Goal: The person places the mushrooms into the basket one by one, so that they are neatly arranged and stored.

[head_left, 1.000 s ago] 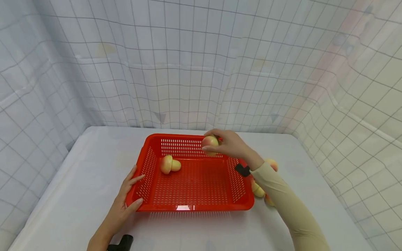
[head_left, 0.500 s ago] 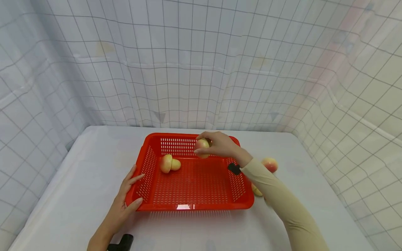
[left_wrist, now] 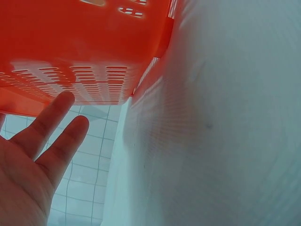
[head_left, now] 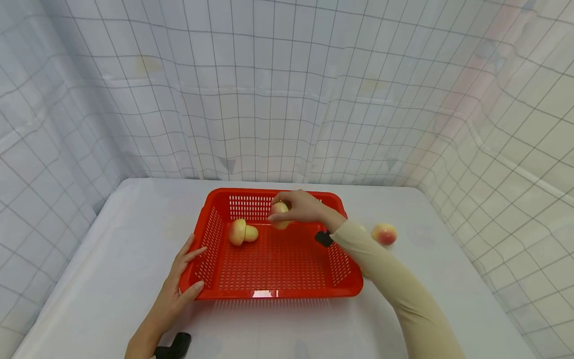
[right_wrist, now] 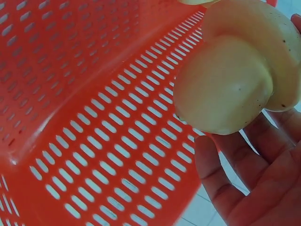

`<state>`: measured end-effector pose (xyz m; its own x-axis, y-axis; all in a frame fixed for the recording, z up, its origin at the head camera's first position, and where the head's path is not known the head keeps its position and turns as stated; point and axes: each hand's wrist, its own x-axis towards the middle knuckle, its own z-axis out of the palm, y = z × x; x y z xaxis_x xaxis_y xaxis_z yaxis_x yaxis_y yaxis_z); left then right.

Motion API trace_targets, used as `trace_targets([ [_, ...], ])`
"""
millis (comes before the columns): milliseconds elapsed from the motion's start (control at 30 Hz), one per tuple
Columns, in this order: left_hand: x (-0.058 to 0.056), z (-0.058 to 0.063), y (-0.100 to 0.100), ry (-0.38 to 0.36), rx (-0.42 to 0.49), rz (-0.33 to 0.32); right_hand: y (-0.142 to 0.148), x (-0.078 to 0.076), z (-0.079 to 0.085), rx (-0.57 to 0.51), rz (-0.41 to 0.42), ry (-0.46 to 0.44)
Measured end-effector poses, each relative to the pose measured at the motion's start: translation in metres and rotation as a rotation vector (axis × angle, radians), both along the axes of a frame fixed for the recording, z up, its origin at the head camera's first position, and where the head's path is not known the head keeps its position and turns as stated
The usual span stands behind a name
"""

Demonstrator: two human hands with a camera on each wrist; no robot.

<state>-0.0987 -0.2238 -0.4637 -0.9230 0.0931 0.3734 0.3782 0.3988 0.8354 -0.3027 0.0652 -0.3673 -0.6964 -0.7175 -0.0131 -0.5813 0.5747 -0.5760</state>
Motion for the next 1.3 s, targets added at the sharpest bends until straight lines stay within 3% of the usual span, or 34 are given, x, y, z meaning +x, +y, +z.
trace_targets([
  [233,0.0,-0.001,0.0,-0.003,-0.002,0.007,-0.008,-0.003,-0.011,0.068,0.012,-0.096],
  [700,-0.002,-0.002,-0.001,-0.01,-0.008,0.002,-0.02,-0.013,-0.035,0.169,0.046,-0.065],
  [1300,0.0,-0.001,0.001,0.005,0.001,-0.007,-0.024,-0.01,-0.042,0.186,0.026,-0.065],
])
